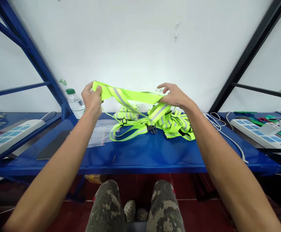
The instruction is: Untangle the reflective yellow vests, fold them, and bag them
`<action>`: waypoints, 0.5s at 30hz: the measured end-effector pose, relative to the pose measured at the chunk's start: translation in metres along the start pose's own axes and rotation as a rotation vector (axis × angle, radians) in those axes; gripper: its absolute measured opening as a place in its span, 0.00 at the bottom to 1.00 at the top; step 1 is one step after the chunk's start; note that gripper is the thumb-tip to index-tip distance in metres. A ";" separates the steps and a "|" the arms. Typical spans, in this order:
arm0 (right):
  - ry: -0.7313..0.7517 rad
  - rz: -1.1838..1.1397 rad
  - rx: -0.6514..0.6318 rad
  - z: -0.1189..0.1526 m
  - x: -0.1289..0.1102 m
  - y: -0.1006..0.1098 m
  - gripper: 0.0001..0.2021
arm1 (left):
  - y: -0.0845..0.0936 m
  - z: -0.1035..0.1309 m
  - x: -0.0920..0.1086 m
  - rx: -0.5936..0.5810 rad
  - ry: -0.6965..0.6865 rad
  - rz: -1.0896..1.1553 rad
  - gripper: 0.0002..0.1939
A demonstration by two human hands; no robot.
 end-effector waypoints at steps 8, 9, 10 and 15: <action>-0.053 0.074 -0.505 0.017 0.035 -0.015 0.29 | 0.006 0.001 -0.001 -0.156 0.198 0.041 0.17; -0.093 0.157 -0.454 0.013 0.047 -0.013 0.25 | 0.006 0.003 0.002 -0.226 0.217 0.033 0.17; -0.139 0.234 -0.382 0.010 0.057 -0.010 0.21 | 0.006 0.005 0.004 -0.310 0.231 0.010 0.18; -0.360 0.228 0.299 0.008 0.080 0.038 0.14 | 0.000 0.030 0.011 -0.818 0.196 -0.389 0.31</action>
Point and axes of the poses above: each hand's wrist, its own z-axis away from the middle knuckle, its own y-axis out of the back of the hand, x = y × z, the point moved 7 cm from there along -z, towards the middle knuckle, and after that the axes turned 6 degrees about x, right-handed, at the moved point
